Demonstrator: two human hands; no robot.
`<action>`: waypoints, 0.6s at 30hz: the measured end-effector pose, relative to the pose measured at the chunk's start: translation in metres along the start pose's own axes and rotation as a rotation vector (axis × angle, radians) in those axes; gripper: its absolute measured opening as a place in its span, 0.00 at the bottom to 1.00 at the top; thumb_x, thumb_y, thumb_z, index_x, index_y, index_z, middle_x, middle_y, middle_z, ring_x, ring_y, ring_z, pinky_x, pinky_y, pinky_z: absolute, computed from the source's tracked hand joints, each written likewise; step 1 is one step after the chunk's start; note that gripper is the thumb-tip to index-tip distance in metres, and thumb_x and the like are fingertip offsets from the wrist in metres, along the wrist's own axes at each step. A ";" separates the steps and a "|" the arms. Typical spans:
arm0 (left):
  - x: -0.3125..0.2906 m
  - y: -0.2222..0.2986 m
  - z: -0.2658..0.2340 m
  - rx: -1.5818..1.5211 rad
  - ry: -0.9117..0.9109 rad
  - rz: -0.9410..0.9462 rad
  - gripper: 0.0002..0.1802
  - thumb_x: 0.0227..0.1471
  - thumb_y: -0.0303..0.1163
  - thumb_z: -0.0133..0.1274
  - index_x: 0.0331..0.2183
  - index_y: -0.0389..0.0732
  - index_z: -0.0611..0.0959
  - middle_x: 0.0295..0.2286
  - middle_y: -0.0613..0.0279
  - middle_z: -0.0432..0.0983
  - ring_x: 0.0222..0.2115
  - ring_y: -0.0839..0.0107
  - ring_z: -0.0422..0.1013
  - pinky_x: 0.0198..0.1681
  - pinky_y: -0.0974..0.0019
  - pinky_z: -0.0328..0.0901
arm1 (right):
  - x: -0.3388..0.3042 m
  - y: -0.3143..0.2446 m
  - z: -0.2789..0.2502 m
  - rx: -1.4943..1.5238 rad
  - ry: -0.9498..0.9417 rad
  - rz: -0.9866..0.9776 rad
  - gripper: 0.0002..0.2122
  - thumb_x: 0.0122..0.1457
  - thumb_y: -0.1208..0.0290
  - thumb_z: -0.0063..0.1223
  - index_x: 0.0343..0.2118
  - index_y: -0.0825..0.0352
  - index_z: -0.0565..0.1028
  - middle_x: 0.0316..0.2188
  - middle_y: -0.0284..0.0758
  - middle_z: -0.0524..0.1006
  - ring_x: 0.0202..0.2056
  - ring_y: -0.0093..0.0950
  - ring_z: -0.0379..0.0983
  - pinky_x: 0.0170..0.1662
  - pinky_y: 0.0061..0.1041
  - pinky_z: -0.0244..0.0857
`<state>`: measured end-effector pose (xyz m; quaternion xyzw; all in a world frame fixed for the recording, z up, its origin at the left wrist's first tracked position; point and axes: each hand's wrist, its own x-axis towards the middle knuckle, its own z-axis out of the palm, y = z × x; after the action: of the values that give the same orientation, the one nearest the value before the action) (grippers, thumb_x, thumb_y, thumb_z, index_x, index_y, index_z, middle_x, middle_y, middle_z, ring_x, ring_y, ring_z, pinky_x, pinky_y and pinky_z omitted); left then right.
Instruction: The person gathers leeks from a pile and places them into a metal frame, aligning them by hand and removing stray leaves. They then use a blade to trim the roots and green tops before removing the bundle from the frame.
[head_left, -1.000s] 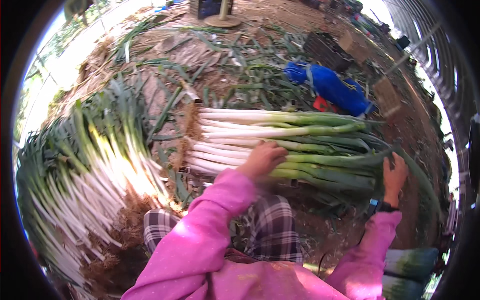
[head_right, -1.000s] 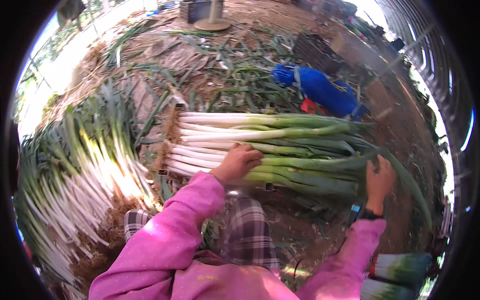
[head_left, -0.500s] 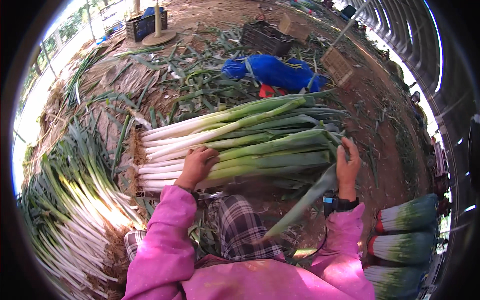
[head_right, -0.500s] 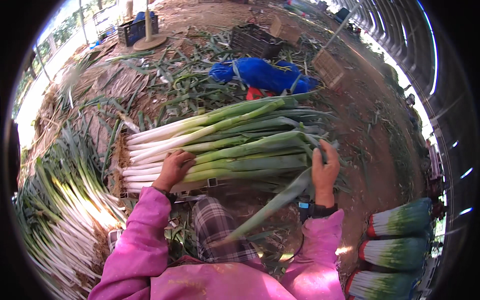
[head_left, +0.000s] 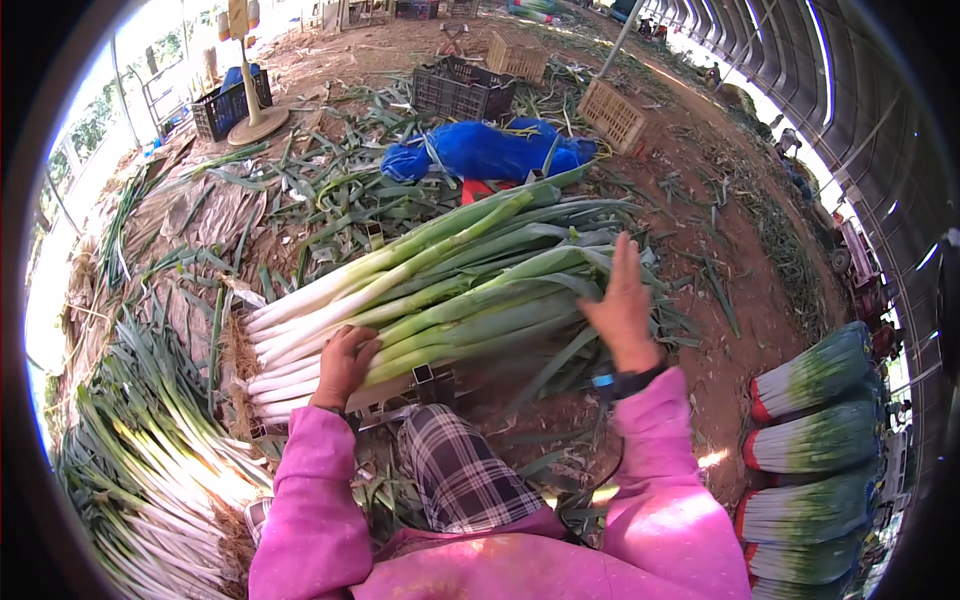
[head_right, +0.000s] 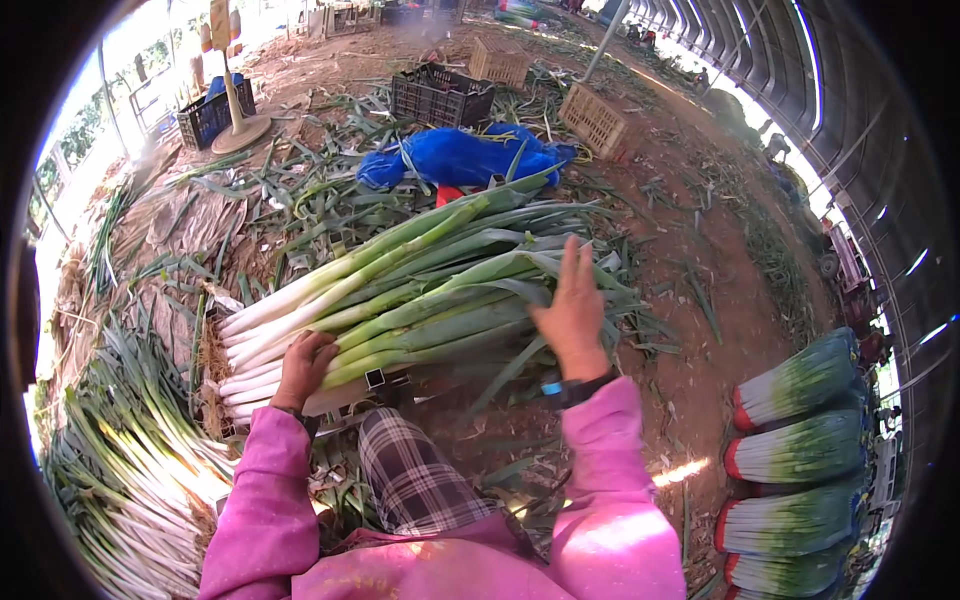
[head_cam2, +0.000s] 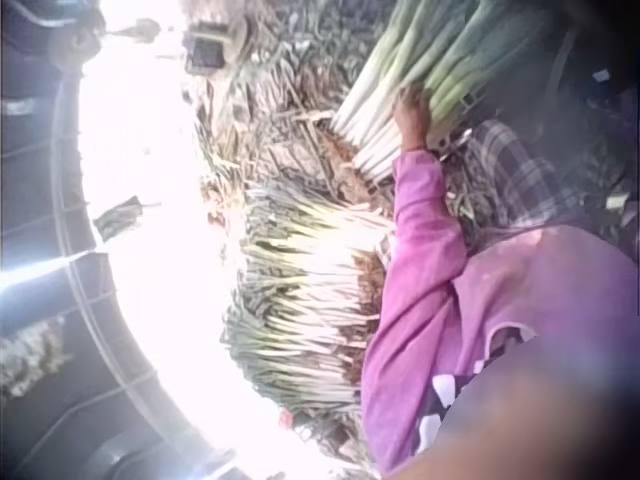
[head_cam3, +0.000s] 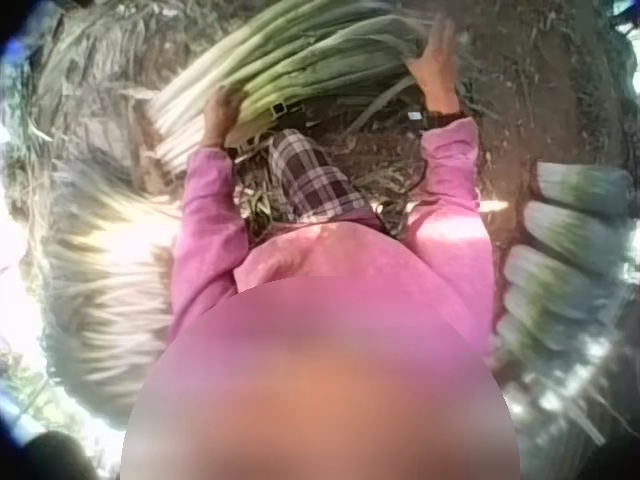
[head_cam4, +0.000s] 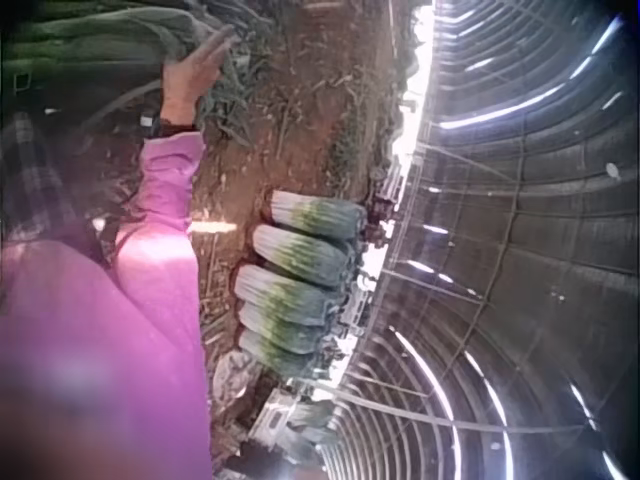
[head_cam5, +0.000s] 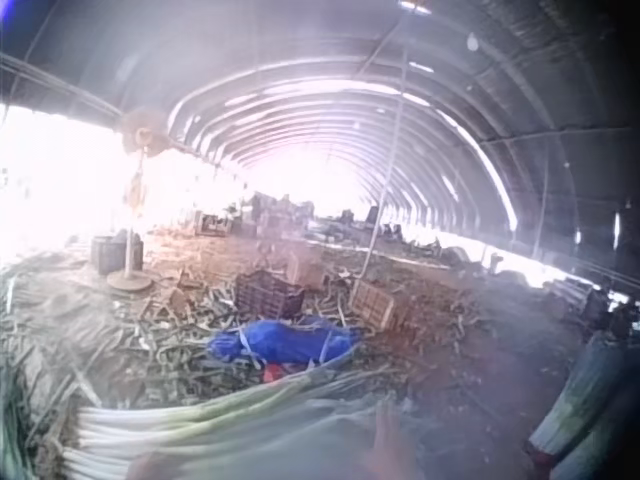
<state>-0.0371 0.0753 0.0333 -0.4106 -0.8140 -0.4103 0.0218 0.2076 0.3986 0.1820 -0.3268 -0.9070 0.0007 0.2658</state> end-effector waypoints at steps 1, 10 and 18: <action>-0.005 0.001 -0.001 -0.023 -0.005 -0.010 0.09 0.48 0.33 0.58 0.31 0.39 0.81 0.30 0.54 0.75 0.33 0.54 0.72 0.38 0.59 0.66 | 0.012 0.028 -0.002 -0.150 -0.075 0.014 0.47 0.39 0.63 0.68 0.64 0.58 0.52 0.60 0.45 0.59 0.56 0.44 0.63 0.54 0.39 0.61; -0.008 -0.005 0.005 -0.050 -0.026 -0.059 0.10 0.48 0.39 0.57 0.31 0.43 0.82 0.31 0.59 0.76 0.36 0.57 0.71 0.40 0.57 0.62 | 0.126 0.091 0.022 -0.404 -0.429 -0.291 0.12 0.44 0.70 0.58 0.36 0.56 0.78 0.42 0.32 0.77 0.46 0.36 0.71 0.51 0.39 0.57; -0.006 0.002 -0.003 0.056 -0.032 -0.054 0.09 0.47 0.38 0.57 0.31 0.44 0.82 0.31 0.61 0.76 0.36 0.58 0.71 0.41 0.57 0.61 | 0.048 0.176 0.121 -0.151 -0.118 -0.305 0.24 0.45 0.82 0.49 0.47 0.53 0.72 0.48 0.29 0.73 0.50 0.33 0.67 0.60 0.45 0.51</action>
<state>-0.0325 0.0693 0.0345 -0.3943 -0.8362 -0.3810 0.0091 0.2231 0.5863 0.0706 -0.2038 -0.9575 -0.0887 0.1836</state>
